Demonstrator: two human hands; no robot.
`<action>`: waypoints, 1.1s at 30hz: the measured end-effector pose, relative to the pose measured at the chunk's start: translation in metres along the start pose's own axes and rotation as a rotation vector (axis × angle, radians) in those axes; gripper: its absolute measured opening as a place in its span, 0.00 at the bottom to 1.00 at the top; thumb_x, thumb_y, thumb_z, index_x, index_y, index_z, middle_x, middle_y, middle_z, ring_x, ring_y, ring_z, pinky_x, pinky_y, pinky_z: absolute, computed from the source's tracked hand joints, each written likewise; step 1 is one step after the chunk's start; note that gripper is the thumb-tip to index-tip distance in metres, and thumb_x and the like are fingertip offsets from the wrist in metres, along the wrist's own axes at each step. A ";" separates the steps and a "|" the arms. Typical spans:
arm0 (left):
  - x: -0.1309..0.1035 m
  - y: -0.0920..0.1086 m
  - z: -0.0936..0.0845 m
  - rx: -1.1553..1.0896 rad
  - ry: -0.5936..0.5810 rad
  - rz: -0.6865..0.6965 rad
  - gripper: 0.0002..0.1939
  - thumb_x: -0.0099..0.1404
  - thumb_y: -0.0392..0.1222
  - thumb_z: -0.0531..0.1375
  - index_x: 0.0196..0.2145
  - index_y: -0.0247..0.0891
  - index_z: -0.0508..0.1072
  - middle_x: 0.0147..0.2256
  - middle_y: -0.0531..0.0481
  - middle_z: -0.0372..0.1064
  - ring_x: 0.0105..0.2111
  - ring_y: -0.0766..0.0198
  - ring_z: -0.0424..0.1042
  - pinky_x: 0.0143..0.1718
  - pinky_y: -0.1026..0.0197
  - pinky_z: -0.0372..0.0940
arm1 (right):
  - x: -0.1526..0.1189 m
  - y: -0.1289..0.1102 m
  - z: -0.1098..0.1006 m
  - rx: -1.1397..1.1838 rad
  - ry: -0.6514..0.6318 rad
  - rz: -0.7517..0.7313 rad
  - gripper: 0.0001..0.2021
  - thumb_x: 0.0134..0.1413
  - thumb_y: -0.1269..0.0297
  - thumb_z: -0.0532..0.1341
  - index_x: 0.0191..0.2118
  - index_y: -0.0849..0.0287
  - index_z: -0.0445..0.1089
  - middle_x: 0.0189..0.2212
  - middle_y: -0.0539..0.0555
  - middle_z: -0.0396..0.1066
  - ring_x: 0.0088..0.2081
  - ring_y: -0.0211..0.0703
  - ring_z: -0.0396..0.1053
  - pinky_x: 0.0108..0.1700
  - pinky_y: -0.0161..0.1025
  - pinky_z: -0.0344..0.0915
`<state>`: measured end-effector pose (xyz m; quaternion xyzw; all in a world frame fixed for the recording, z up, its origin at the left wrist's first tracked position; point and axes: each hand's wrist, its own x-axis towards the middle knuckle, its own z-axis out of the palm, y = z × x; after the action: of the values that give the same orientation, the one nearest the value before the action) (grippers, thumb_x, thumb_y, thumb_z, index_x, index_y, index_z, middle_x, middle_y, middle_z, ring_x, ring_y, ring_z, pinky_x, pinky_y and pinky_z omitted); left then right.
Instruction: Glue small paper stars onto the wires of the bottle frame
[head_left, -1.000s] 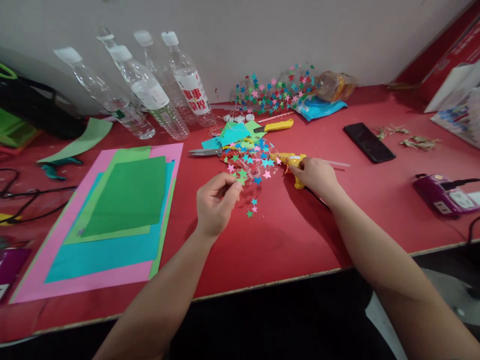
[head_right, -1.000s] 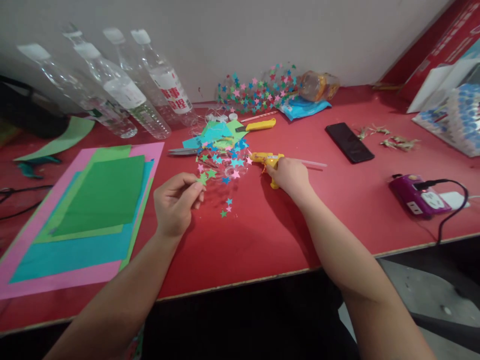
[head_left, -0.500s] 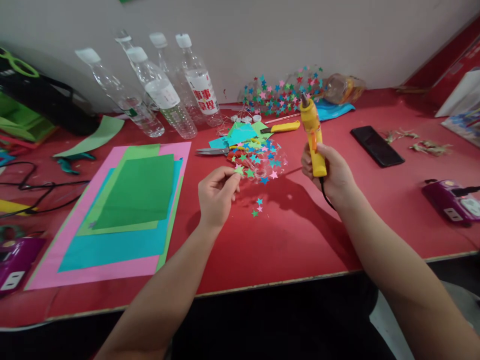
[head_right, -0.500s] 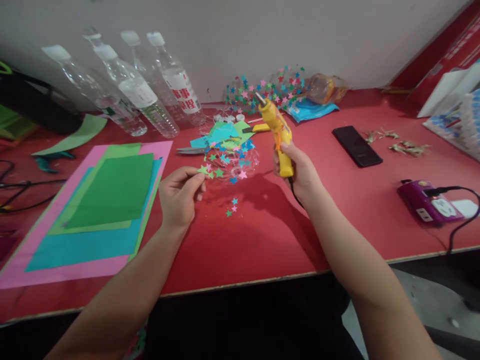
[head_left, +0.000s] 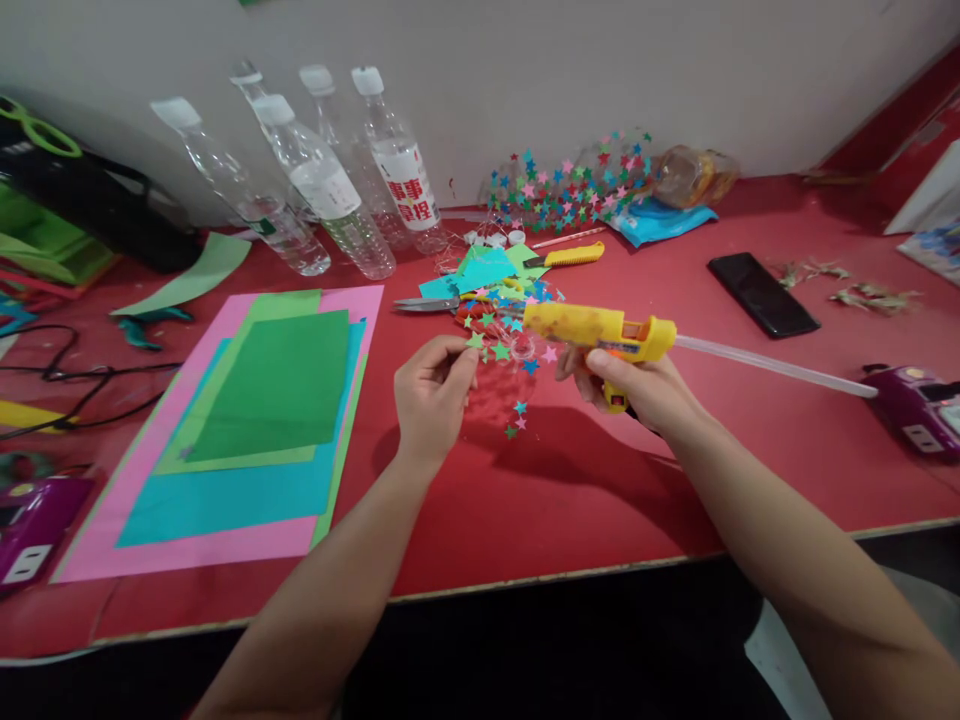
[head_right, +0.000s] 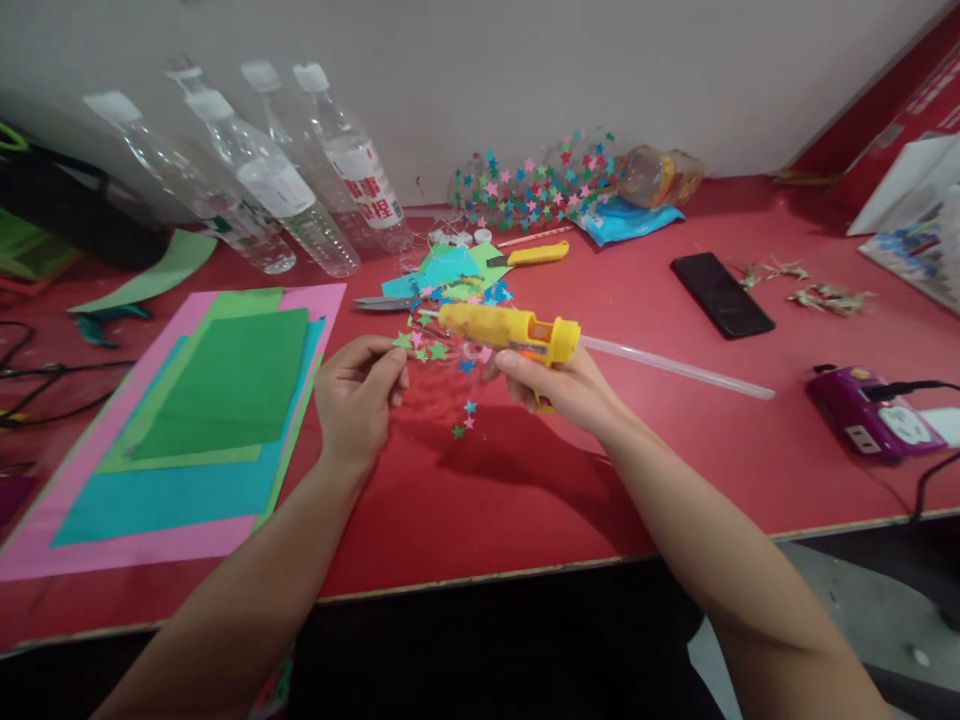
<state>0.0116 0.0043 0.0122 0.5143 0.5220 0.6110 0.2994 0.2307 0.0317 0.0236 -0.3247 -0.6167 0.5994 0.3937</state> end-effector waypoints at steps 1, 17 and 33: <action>0.000 0.000 0.000 0.007 -0.001 0.002 0.06 0.59 0.37 0.60 0.25 0.37 0.71 0.16 0.59 0.61 0.13 0.75 0.57 0.13 0.71 0.52 | -0.001 0.000 0.002 -0.024 -0.001 0.010 0.16 0.54 0.49 0.63 0.35 0.58 0.73 0.26 0.49 0.70 0.24 0.34 0.63 0.25 0.32 0.60; -0.004 0.005 0.004 0.049 -0.024 0.024 0.06 0.59 0.36 0.59 0.25 0.37 0.71 0.16 0.59 0.59 0.14 0.75 0.57 0.15 0.70 0.52 | -0.003 -0.001 0.012 -0.148 0.012 -0.001 0.16 0.53 0.50 0.64 0.25 0.57 0.65 0.21 0.47 0.62 0.27 0.36 0.63 0.31 0.33 0.65; -0.005 0.005 0.003 0.051 -0.028 0.023 0.06 0.59 0.36 0.59 0.24 0.38 0.70 0.17 0.58 0.60 0.16 0.74 0.57 0.17 0.69 0.53 | -0.002 0.000 0.012 -0.134 0.000 0.014 0.17 0.53 0.52 0.63 0.23 0.57 0.62 0.19 0.46 0.58 0.26 0.34 0.60 0.29 0.32 0.61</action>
<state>0.0171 -0.0007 0.0151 0.5362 0.5273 0.5938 0.2862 0.2211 0.0241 0.0235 -0.3546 -0.6531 0.5595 0.3669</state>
